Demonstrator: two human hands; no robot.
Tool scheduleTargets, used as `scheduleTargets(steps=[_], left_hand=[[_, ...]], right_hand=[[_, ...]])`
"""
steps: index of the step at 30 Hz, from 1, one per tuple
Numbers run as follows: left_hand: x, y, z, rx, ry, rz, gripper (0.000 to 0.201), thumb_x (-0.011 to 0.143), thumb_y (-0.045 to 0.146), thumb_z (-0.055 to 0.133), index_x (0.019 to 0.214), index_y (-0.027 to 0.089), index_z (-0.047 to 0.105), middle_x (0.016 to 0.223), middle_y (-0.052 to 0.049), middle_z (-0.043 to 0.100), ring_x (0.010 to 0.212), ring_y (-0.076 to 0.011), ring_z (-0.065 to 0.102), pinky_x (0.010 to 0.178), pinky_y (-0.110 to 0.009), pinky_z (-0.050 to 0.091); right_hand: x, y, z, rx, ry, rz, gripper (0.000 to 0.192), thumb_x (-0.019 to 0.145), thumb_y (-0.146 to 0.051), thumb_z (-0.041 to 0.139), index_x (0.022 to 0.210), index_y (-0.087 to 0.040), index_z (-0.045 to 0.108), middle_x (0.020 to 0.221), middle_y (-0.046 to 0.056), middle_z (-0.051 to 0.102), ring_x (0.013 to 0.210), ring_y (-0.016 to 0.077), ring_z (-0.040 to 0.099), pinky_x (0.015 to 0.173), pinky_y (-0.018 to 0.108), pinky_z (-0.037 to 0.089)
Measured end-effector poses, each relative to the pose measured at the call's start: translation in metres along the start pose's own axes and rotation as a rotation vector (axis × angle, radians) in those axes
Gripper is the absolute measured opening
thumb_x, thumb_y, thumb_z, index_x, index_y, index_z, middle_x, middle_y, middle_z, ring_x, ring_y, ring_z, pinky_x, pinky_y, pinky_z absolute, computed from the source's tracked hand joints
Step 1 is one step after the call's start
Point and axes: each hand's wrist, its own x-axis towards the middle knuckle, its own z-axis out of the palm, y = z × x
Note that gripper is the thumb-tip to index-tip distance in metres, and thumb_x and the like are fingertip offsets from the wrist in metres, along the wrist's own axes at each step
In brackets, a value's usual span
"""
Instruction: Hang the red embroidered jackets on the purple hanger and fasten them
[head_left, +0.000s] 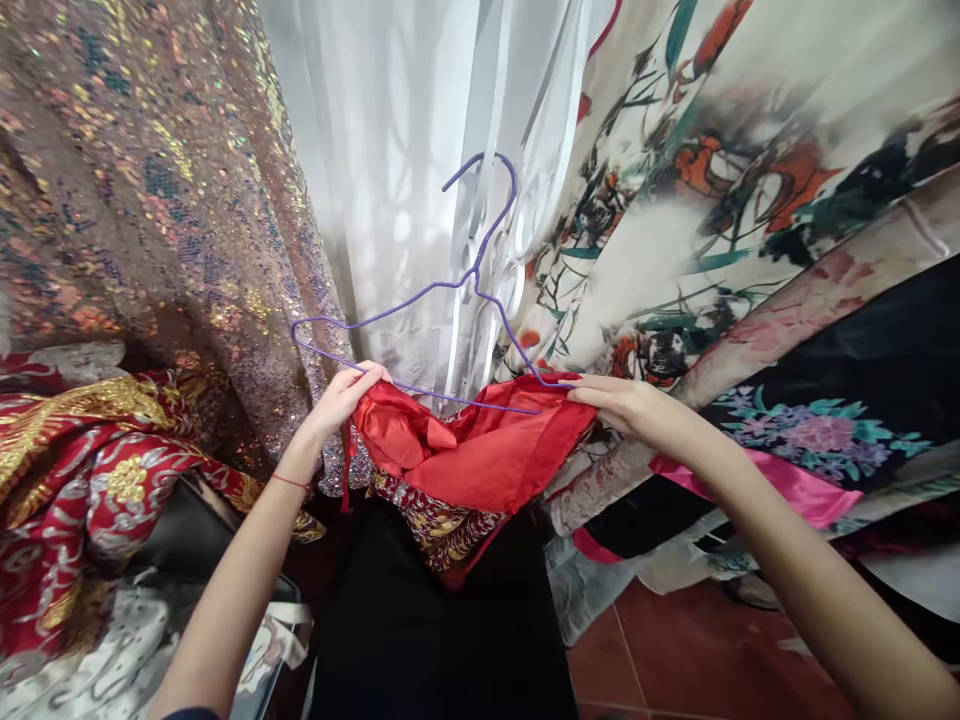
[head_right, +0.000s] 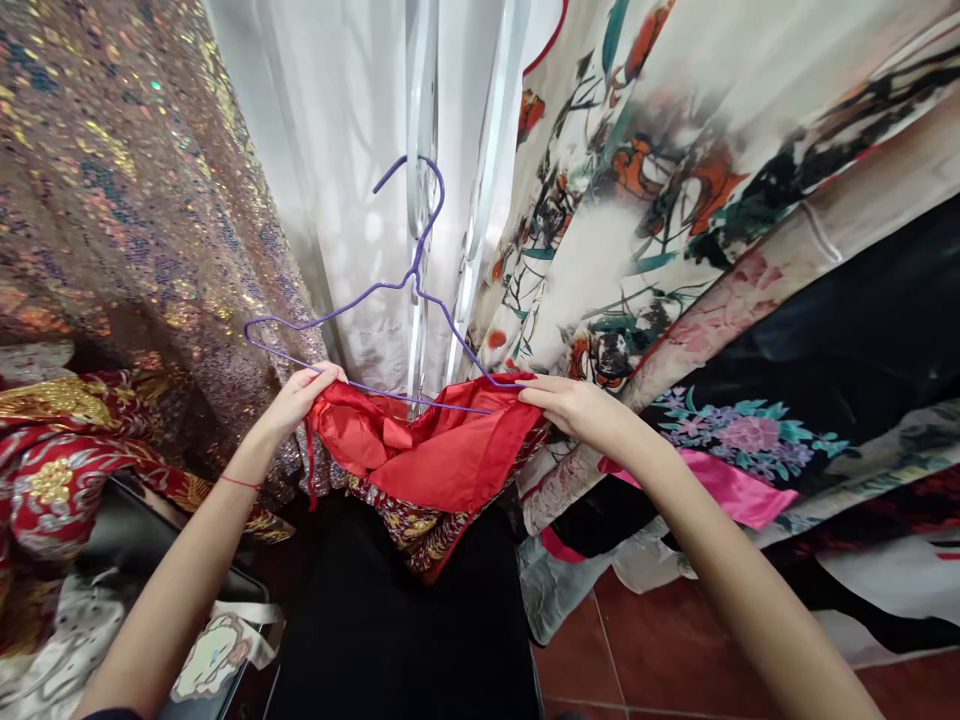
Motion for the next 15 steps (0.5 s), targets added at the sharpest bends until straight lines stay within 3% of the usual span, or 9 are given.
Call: scheduleTargets(steps=[3,6,9,11,13,15], left_hand=[[-0.010,-0.003,0.012,0.018,0.037,0.031,0.048,0.074,0.065,0.072,0.075,0.018,0.069,0.082,-0.005,0.065,0.076,-0.0165,0.058,0.073,-0.027,0.047],[-0.020,-0.005,0.023,0.046,0.124,0.065,0.047,0.076,0.065,0.069,0.075,0.018,0.069,0.085,-0.006,0.066,0.079,-0.0169,0.059,0.075,-0.026,0.047],[-0.026,-0.005,0.028,0.052,0.163,0.066,0.047,0.079,0.065,0.066,0.076,0.018,0.068,0.085,-0.005,0.066,0.078,-0.0157,0.058,0.075,-0.025,0.047],[-0.027,-0.001,0.027,0.051,0.163,0.057,0.048,0.079,0.066,0.065,0.077,0.018,0.067,0.085,-0.005,0.066,0.077,-0.0152,0.058,0.074,-0.025,0.048],[-0.027,0.005,0.022,0.071,0.168,0.064,0.049,0.080,0.066,0.064,0.080,0.017,0.067,0.087,-0.005,0.066,0.079,-0.0155,0.059,0.076,-0.025,0.049],[-0.027,0.011,0.014,0.118,0.183,0.075,0.049,0.080,0.066,0.064,0.088,0.017,0.068,0.093,-0.005,0.068,0.083,-0.0160,0.061,0.080,-0.026,0.050]], right_hand=[[0.017,-0.005,-0.011,0.127,0.083,0.058,0.035,0.099,-0.023,0.037,0.115,-0.025,0.068,0.124,0.008,0.071,0.112,0.0234,0.069,0.094,0.036,0.056],[0.036,-0.018,-0.015,0.228,0.205,0.091,0.032,0.097,-0.023,0.039,0.111,-0.023,0.068,0.115,0.008,0.074,0.107,0.0232,0.071,0.095,0.036,0.054],[0.052,-0.036,-0.011,0.325,0.306,0.137,0.023,0.095,-0.022,0.039,0.098,-0.021,0.062,0.093,0.006,0.072,0.086,0.0191,0.070,0.080,0.030,0.053],[0.058,-0.046,-0.005,0.412,0.321,0.169,0.012,0.095,-0.024,0.040,0.095,-0.022,0.052,0.079,0.001,0.064,0.067,0.0149,0.060,0.065,0.027,0.048],[0.062,-0.055,0.001,0.491,0.308,0.211,0.007,0.094,-0.026,0.041,0.100,-0.023,0.044,0.068,-0.005,0.052,0.054,0.0125,0.049,0.056,0.025,0.041],[0.064,-0.061,0.004,0.520,0.281,0.263,0.018,0.092,-0.025,0.042,0.109,-0.023,0.039,0.059,-0.010,0.042,0.047,0.0125,0.041,0.053,0.025,0.036]])
